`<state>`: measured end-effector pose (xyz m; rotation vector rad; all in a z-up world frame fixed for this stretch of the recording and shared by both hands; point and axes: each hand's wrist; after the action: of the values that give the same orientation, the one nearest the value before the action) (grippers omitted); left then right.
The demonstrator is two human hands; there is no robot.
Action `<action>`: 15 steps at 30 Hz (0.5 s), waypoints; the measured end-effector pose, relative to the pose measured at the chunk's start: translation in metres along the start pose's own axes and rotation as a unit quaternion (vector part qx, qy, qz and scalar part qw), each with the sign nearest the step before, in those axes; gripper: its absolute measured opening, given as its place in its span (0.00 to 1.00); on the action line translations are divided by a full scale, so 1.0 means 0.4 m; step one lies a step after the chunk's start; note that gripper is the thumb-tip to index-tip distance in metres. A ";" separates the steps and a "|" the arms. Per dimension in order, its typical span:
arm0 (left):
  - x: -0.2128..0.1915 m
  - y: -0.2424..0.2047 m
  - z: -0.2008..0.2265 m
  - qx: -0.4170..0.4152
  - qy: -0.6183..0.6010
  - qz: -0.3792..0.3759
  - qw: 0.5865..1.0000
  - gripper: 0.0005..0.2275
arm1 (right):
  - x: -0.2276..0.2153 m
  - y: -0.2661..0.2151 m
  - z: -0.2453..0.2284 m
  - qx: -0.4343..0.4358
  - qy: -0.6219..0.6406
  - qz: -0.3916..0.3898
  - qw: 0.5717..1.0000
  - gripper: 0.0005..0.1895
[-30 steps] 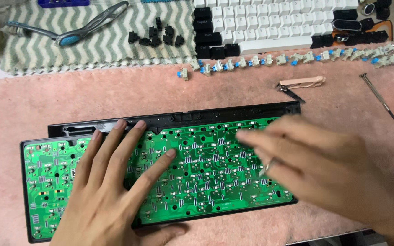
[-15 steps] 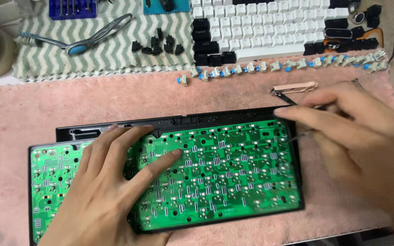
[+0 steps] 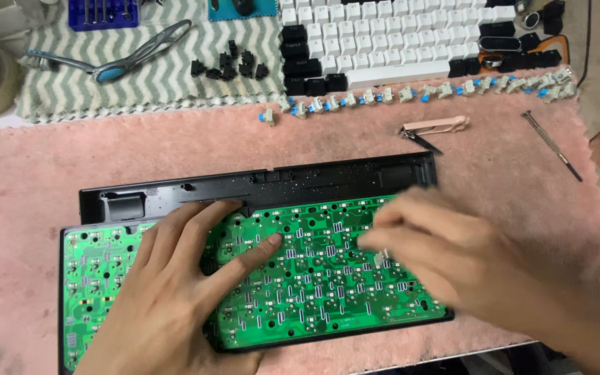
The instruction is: The person cleans the underside of a disassembled keyboard PCB using a small tool and a cloth. They scrape and wipe the green circuit board surface while holding the keyboard steady with the other hand.
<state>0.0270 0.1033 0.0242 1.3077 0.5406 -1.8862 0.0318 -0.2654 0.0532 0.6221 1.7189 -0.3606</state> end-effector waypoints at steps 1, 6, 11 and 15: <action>0.002 -0.003 -0.002 0.000 -0.001 -0.001 1.000 0.48 | 0.006 0.011 0.003 -0.021 -0.055 -0.001 0.998 0.13; -0.006 -0.003 -0.004 0.004 -0.014 0.000 1.000 0.49 | 0.006 0.034 0.013 0.046 0.063 0.113 0.991 0.10; 0.003 -0.008 -0.003 0.001 -0.009 -0.001 1.000 0.53 | 0.032 -0.014 0.048 -0.032 -0.196 0.013 0.980 0.19; 0.002 -0.017 0.008 0.003 0.003 0.024 1.000 0.46 | 0.003 -0.040 0.041 0.269 0.024 0.210 0.940 0.08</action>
<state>0.0195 0.1049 0.0240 1.3195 0.5034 -1.8467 0.0356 -0.2870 0.0468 1.3796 1.4788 -0.5148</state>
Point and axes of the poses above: each hand's wrist, its own y-axis towards the middle knuckle, its own x-axis out of the palm, z = x × y, and after that the axes turned 5 degrees about -x, right-handed
